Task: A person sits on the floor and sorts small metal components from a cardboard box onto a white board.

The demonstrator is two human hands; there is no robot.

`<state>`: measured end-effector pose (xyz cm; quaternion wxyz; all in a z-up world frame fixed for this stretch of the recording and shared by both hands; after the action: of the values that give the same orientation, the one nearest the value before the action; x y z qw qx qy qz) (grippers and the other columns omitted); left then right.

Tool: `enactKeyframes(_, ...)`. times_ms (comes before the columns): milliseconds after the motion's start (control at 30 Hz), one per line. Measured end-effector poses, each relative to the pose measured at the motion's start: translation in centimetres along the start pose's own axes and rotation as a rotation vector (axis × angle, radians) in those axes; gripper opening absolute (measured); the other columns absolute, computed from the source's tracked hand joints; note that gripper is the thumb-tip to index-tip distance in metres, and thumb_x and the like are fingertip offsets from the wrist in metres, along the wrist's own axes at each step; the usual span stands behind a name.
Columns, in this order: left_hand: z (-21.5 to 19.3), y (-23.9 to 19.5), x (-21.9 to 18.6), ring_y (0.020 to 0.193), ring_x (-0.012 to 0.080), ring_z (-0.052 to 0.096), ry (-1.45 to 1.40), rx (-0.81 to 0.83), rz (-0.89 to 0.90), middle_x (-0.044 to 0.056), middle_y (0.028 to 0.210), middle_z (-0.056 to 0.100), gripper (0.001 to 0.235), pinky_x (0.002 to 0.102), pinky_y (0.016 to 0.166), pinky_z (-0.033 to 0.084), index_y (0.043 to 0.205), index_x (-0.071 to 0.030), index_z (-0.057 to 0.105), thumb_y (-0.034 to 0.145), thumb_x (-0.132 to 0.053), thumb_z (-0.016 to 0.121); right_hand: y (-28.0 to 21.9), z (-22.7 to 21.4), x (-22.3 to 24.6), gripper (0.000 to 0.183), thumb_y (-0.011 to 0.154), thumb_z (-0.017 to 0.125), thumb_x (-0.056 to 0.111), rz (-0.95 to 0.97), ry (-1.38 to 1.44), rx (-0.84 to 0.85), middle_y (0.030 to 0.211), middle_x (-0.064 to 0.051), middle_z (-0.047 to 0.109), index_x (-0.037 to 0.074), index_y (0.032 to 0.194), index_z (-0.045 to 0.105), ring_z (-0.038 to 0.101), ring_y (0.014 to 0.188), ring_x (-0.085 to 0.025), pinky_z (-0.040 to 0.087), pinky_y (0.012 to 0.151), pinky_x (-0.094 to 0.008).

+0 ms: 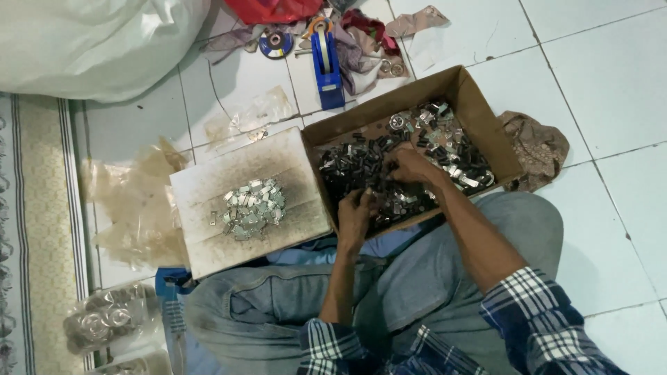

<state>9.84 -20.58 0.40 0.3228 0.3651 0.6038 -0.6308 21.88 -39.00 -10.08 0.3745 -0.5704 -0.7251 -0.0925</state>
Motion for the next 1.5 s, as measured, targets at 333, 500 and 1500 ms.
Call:
enactKeyframes(333,-0.5,0.8,0.7,0.095,0.0413,0.072,-0.202,-0.042,0.170,0.033,0.104,0.069,0.035,0.051,0.080,0.062,0.114,0.009,0.071,0.099,-0.022,0.065,-5.9,-1.8,6.0,0.023,0.081,0.080,0.026,0.004,0.211,0.148,0.100,-0.007,0.079,0.017,0.102,0.080,0.071,0.100,-0.026,0.052,0.086,-0.044)
enactKeyframes(500,-1.1,0.4,-0.4,0.084,0.0225,0.067,-0.078,-0.193,0.402,0.026,0.087,0.069,0.034,0.041,0.066,0.057,0.100,0.002,0.072,0.103,-0.028,0.057,-6.4,-2.2,0.5,0.033,0.081,0.076,0.040,0.181,-0.119,0.051,0.099,-0.011,0.078,0.015,0.102,0.081,0.073,0.096,-0.034,0.057,0.075,-0.051)
enactKeyframes(1500,-1.8,-0.6,-0.8,0.095,0.0371,0.074,0.242,-0.187,0.084,0.027,0.099,0.075,0.029,0.049,0.076,0.056,0.111,0.004,0.074,0.095,-0.015,0.059,-4.1,3.6,-3.9,0.049,0.101,0.059,0.039,-0.137,-0.207,0.044,0.140,-0.011,0.063,0.007,0.138,0.062,0.058,0.127,-0.024,0.037,0.118,-0.030)
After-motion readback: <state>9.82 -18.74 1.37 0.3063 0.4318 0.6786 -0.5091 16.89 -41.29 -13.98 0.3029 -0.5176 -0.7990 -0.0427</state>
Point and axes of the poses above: each hand's wrist, its own y-axis towards the middle knuckle, its own z-axis out of the palm, x = y × z, the point moved 8 cm from there along y, towards the middle knuckle
